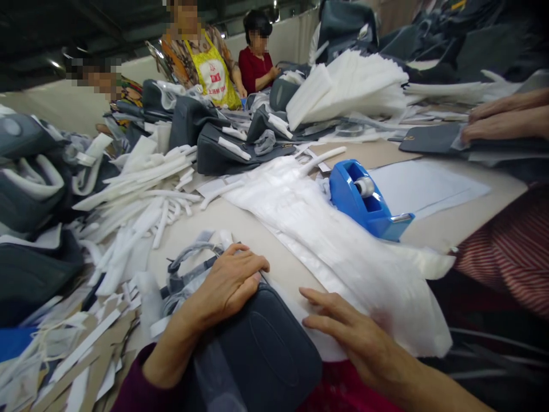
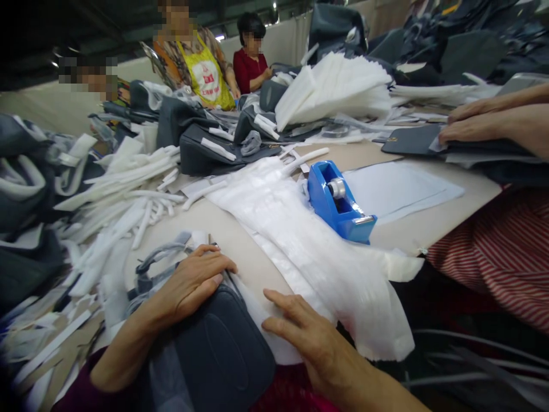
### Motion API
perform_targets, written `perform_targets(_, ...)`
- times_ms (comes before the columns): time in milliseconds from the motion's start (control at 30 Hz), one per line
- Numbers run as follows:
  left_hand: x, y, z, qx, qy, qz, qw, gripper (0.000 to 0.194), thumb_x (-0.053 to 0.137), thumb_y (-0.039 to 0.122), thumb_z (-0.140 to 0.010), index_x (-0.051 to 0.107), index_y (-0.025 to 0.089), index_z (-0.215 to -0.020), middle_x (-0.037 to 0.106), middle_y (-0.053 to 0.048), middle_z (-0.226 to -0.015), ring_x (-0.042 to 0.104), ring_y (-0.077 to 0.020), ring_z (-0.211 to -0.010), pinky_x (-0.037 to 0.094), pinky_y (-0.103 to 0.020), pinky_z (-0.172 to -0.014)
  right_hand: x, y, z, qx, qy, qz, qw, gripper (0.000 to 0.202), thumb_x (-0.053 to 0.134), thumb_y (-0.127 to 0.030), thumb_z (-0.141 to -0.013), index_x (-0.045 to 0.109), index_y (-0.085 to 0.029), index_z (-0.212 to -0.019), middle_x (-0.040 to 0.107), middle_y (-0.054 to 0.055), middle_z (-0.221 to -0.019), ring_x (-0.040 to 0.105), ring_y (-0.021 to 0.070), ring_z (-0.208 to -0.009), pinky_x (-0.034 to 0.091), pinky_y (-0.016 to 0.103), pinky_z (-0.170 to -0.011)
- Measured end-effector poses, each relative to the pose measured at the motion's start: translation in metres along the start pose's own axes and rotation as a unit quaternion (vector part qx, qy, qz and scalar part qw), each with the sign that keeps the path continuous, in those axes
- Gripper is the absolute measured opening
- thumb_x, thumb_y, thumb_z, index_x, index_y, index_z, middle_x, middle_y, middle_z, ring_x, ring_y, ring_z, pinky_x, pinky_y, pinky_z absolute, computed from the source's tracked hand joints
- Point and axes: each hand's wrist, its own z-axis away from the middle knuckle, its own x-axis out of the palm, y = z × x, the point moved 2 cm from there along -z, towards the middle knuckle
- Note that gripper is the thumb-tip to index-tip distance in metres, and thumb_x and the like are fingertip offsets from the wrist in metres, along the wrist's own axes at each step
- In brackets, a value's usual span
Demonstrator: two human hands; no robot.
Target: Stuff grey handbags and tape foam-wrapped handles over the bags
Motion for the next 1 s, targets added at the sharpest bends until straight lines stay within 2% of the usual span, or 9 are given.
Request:
perform_targets(167,-0.002,0.000,-0.001,0.000,0.003,0.012,1.000,0.025,0.029,0.019,-0.089,0.052,0.020,-0.097,0.062,-0.003,-0.091,0.056,-0.0190,-0.082,0.028,-0.043,-0.103,-0.005,-0.005,-0.019,0.003,-0.028,-0.063,0.998,0.030,0.040,-0.010,-0.093,0.061,-0.023,-0.110,0.046,0.010,-0.142,0.055,0.0156,-0.114,0.046,0.030,-0.098)
perform_targets(267,-0.004,0.001,-0.001,0.002,0.006,0.036,0.999,0.024,0.028,0.020,-0.089,0.051,0.019,-0.094,0.060,-0.003,-0.088,0.055,-0.0193,-0.082,0.030,-0.043,-0.100,-0.005,-0.009,-0.030,0.036,0.016,-0.143,0.989,0.022,0.043,-0.010,-0.090,0.062,-0.020,-0.097,0.056,0.008,-0.127,0.057,0.0156,-0.109,0.046,0.029,-0.095)
perform_targets(400,-0.006,0.004,-0.003,-0.001,0.000,0.056,0.998,0.023,0.027,0.021,-0.089,0.050,0.019,-0.092,0.060,-0.003,-0.089,0.054,-0.0194,-0.083,0.029,-0.042,-0.100,0.011,-0.009,-0.041,0.167,0.094,-0.238,0.952,0.010,0.053,-0.013,-0.083,0.058,-0.018,-0.077,0.062,0.002,-0.084,0.059,0.0134,-0.078,0.046,0.024,-0.070)
perform_targets(533,-0.006,0.006,-0.004,-0.003,-0.017,0.046,0.999,0.024,0.026,0.020,-0.090,0.050,0.019,-0.094,0.060,-0.004,-0.093,0.054,-0.0199,-0.087,0.026,-0.043,-0.102,0.021,-0.011,-0.057,0.298,0.094,-0.213,0.926,0.011,0.060,-0.014,-0.072,0.051,-0.018,-0.067,0.051,-0.004,-0.059,0.047,0.0098,-0.056,0.034,0.021,-0.051)
perform_targets(633,-0.004,0.006,-0.004,-0.004,-0.022,0.036,0.999,0.026,0.025,0.021,-0.091,0.051,0.019,-0.093,0.060,-0.004,-0.091,0.054,-0.0202,-0.086,0.026,-0.044,-0.102,0.013,-0.013,-0.071,0.284,0.066,-0.161,0.943,0.012,0.059,-0.014,-0.069,0.049,-0.018,-0.063,0.047,-0.006,-0.055,0.043,0.0081,-0.053,0.029,0.020,-0.048)
perform_targets(733,-0.002,0.005,-0.003,-0.009,-0.019,0.028,0.999,0.029,0.022,0.022,-0.093,0.052,0.019,-0.093,0.061,-0.004,-0.090,0.054,-0.0198,-0.084,0.025,-0.043,-0.102,0.000,-0.014,-0.085,0.202,-0.040,-0.160,0.965,0.010,0.055,-0.011,-0.068,0.051,-0.017,-0.061,0.044,-0.007,-0.055,0.040,0.0066,-0.053,0.025,0.020,-0.047)
perform_targets(800,-0.001,0.003,-0.003,-0.012,-0.015,0.021,1.000,0.031,0.022,0.022,-0.094,0.052,0.019,-0.093,0.061,-0.003,-0.089,0.054,-0.0193,-0.083,0.026,-0.042,-0.102,-0.002,-0.013,-0.094,0.161,-0.116,-0.182,0.963,0.013,0.053,-0.009,-0.065,0.048,-0.016,-0.056,0.040,-0.007,-0.054,0.036,0.0057,-0.052,0.022,0.020,-0.046)
perform_targets(833,-0.001,0.002,-0.004,-0.013,-0.012,0.017,1.000,0.031,0.022,0.021,-0.094,0.053,0.019,-0.093,0.062,-0.003,-0.088,0.054,-0.0191,-0.082,0.027,-0.042,-0.101,0.000,-0.012,-0.098,0.160,-0.129,-0.192,0.960,0.014,0.052,-0.008,-0.064,0.046,-0.015,-0.053,0.038,-0.007,-0.053,0.034,0.0056,-0.052,0.021,0.020,-0.046)
perform_targets(1000,0.004,0.000,-0.006,-0.014,0.004,-0.040,0.999,0.031,0.026,0.021,-0.094,0.057,0.019,-0.089,0.064,-0.003,-0.084,0.055,-0.0183,-0.080,0.031,-0.041,-0.096,0.023,-0.005,-0.095,0.277,-0.008,-0.237,0.931,0.010,0.054,-0.014,-0.068,0.052,-0.016,-0.058,0.044,-0.006,-0.053,0.039,0.0074,-0.052,0.026,0.020,-0.046)
